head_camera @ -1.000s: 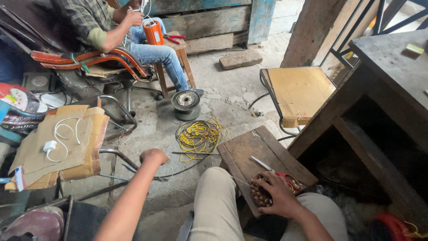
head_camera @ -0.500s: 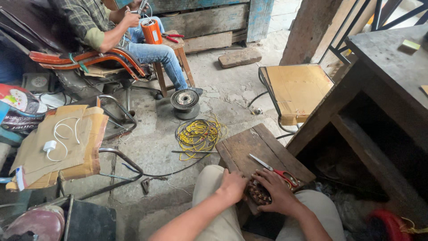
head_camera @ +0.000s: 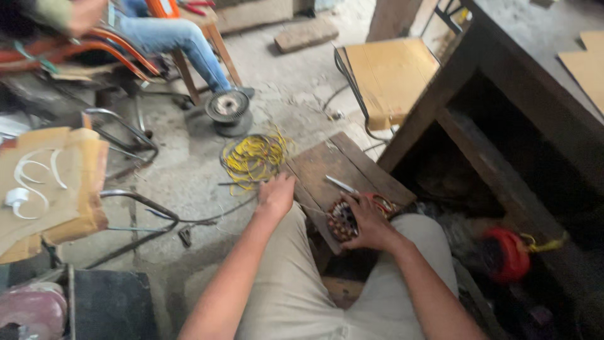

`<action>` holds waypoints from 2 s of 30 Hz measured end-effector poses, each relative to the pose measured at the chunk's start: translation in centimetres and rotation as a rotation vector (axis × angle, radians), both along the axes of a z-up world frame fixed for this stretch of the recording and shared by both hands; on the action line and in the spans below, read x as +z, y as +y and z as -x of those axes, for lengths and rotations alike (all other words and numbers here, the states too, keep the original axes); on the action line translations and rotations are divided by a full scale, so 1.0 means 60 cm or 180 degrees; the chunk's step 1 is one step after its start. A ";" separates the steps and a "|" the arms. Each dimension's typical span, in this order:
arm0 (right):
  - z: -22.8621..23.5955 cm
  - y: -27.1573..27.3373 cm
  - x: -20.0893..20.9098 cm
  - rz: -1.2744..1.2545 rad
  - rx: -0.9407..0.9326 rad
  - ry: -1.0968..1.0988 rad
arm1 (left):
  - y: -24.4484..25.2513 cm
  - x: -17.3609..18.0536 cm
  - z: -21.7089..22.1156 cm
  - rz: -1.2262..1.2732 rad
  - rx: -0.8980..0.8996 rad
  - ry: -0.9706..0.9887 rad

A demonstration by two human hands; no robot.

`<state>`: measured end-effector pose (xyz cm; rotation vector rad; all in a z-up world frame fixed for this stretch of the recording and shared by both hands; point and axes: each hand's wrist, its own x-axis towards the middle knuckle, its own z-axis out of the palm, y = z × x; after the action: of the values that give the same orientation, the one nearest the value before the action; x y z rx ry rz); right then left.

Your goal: The person sits on the floor and winds thin wire around a circular stator core, repeatedly pulling wire from a nearby pile, wrapping it around the core, and trimming excess with scissors. The task continues throughout the clip with the same repetitive winding and cutting motions.

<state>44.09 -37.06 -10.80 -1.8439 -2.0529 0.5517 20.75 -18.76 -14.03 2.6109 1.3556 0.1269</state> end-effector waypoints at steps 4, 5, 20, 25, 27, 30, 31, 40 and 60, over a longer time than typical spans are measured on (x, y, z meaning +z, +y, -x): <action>-0.005 0.001 -0.001 -0.0197 0.0138 0.0171 | -0.104 0.025 -0.045 0.0208 -0.0381 -0.0918; -0.007 0.002 0.002 -0.0066 0.0116 0.0195 | -0.117 0.033 -0.050 0.0196 -0.0492 -0.0928; -0.007 0.011 0.022 -0.0847 -0.0342 0.0541 | -0.119 0.043 -0.068 0.0041 -0.1393 -0.0709; 0.007 0.014 0.018 -0.1208 -0.0400 0.0476 | -0.118 0.027 -0.080 -0.0316 -0.1722 -0.1020; 0.007 0.018 0.016 -0.1212 -0.0394 0.0550 | -0.115 0.020 -0.088 -0.0377 -0.1778 -0.0824; 0.008 0.019 0.015 -0.1157 -0.0415 0.0608 | -0.113 0.011 -0.094 -0.0155 -0.1678 -0.0726; 0.008 0.018 0.015 -0.1129 -0.0425 0.0616 | -0.113 0.010 -0.095 -0.0103 -0.1618 -0.0649; 0.015 0.007 0.014 -0.0997 -0.0252 0.0284 | -0.088 0.046 -0.070 0.0118 -0.1029 -0.1044; 0.000 0.035 -0.055 -0.0548 -0.1469 0.1633 | -0.091 0.052 -0.061 0.0559 -0.1499 -0.1099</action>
<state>44.09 -34.95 -14.10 -1.7607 -1.2564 0.6138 24.39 -24.20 -10.91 2.5274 0.5950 0.3485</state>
